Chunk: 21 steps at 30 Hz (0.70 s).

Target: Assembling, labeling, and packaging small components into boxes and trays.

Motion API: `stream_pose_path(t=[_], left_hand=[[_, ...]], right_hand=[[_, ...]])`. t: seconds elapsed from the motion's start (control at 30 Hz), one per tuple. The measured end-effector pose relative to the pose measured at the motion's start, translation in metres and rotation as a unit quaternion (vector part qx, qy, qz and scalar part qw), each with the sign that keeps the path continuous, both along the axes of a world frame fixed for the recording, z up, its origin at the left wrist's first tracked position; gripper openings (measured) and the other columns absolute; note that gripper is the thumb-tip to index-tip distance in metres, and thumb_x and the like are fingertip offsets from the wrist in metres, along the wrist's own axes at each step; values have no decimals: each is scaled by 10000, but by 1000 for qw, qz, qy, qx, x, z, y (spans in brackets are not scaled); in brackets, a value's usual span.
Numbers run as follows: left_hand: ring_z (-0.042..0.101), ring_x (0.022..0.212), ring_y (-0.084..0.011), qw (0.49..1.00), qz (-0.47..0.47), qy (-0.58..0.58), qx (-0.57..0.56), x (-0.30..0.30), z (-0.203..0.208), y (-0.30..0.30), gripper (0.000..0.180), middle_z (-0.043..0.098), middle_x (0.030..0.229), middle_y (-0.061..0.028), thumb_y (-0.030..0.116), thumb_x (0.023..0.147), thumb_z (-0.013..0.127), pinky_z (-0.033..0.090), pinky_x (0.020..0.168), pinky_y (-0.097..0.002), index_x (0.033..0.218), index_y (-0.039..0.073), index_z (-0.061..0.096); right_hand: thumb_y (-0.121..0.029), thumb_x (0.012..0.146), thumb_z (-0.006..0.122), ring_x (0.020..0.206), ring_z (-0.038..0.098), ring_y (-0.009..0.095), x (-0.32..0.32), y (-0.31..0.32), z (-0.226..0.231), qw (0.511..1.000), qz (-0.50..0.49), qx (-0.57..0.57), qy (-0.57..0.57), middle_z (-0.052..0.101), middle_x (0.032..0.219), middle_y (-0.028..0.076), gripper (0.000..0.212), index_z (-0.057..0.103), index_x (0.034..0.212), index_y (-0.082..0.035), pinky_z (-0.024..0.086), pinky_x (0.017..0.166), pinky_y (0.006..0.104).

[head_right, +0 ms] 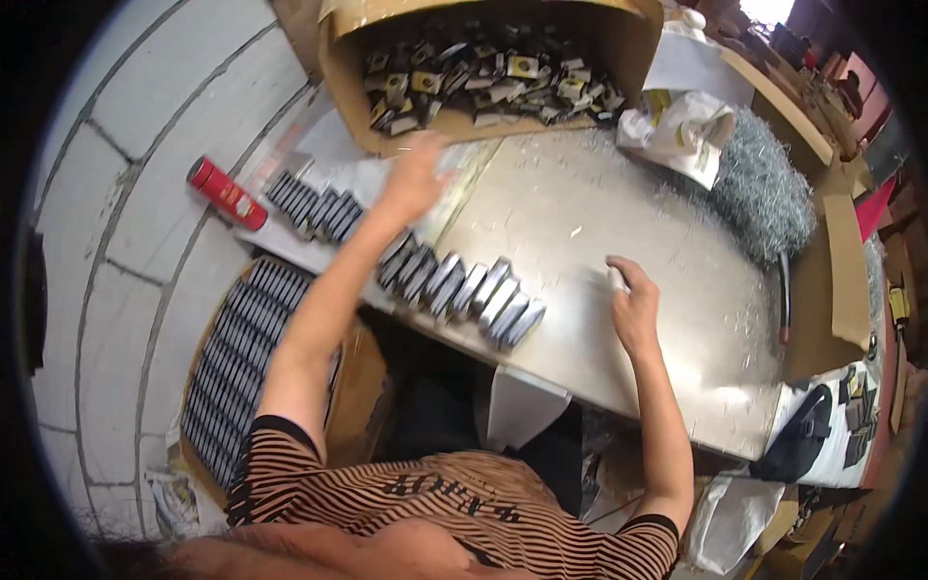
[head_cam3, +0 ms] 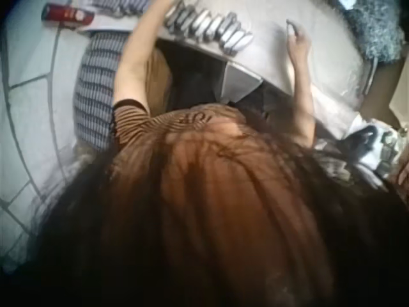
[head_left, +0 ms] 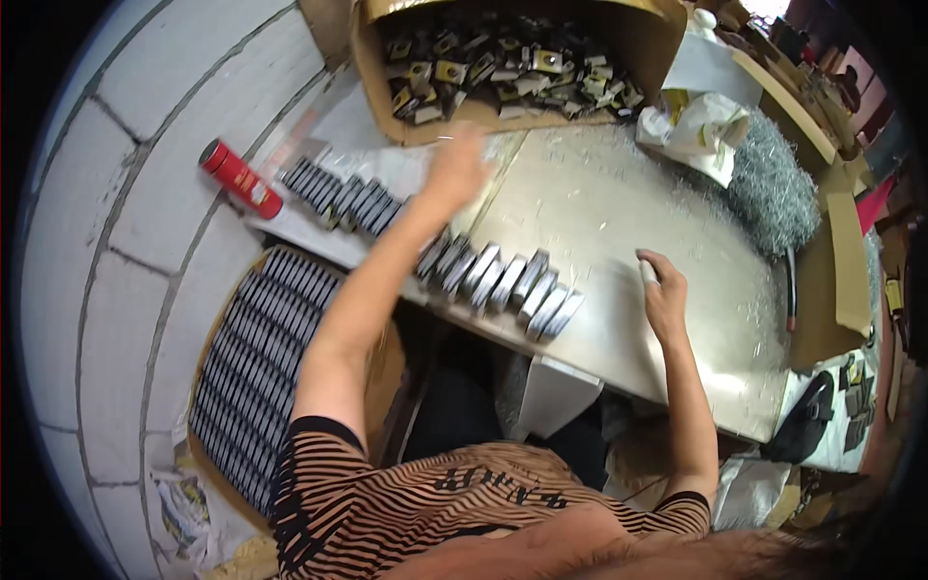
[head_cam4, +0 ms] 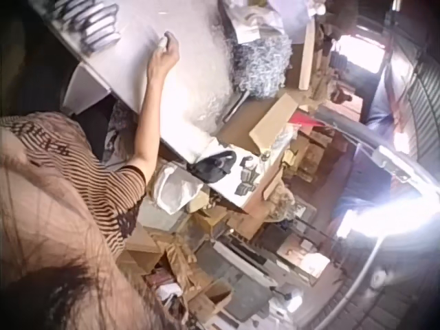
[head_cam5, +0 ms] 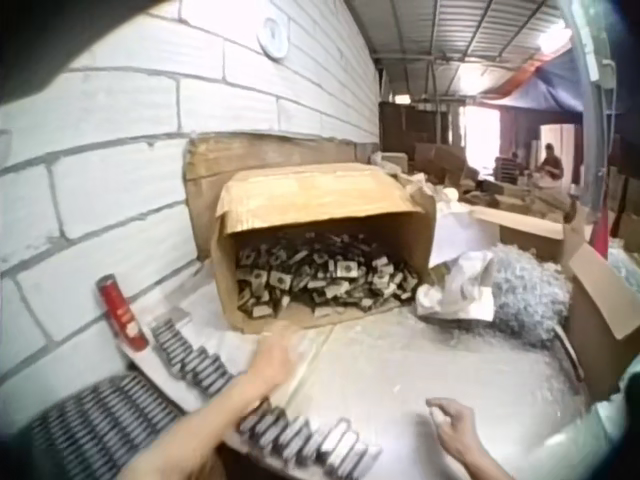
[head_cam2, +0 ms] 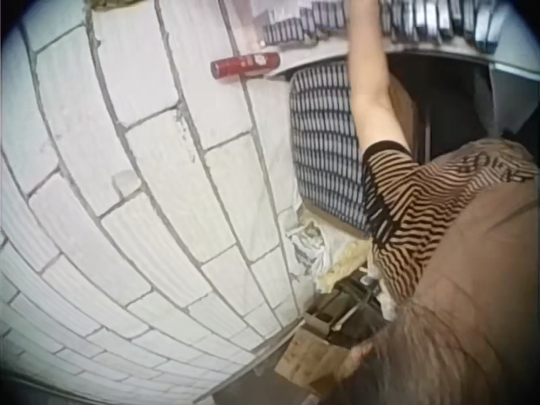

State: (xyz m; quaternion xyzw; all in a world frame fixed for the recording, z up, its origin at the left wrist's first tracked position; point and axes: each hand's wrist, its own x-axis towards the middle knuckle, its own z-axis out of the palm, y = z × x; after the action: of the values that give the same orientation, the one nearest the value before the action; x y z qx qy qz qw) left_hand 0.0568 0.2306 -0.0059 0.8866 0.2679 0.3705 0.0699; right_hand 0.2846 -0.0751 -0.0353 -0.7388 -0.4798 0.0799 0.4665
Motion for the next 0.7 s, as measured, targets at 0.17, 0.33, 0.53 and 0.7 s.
stream_pose_path(t=[0.17, 0.33, 0.53, 0.7], left_hand=[[475, 1183, -447, 982, 167, 87, 9, -3, -2, 154, 559, 417, 1340, -244, 120, 811, 624, 442, 953, -504, 1318, 23, 409], [325, 1347, -481, 933, 250, 225, -130, -19, -52, 258, 821, 189, 1531, -295, 217, 910, 540, 318, 1103, -481, 1540, 156, 16], [544, 1152, -436, 942, 121, 307, -59, 36, -24, 167, 848, 447, 1370, -272, 233, 787, 642, 450, 958, -514, 1514, 158, 212], [600, 1038, -434, 981, 44, 59, -181, 22, -4, 114, 657, 624, 1103, -275, 291, 662, 732, 472, 907, -496, 1187, -37, 511]], right_hand=[[-13, 763, 532, 1117, 593, 332, 104, 170, -35, 988, -113, -17, -107, 647, 1141, 197, 394, 633, 1145, -10, 442, 988, 386], [-603, 870, 508, 1416, 232, 418, 107, 297, -53, 924, -245, -230, -183, 305, 1530, 177, 806, 360, 1459, -74, 154, 1122, 619], [-460, 937, 459, 1423, 196, 442, 29, 236, -60, 927, 18, -230, -294, 270, 1547, 175, 599, 375, 1468, -196, 125, 1095, 681], [-294, 961, 471, 1429, 185, 435, 10, 124, -56, 934, 30, -234, -270, 245, 1553, 185, 561, 330, 1489, -170, 148, 1141, 588]])
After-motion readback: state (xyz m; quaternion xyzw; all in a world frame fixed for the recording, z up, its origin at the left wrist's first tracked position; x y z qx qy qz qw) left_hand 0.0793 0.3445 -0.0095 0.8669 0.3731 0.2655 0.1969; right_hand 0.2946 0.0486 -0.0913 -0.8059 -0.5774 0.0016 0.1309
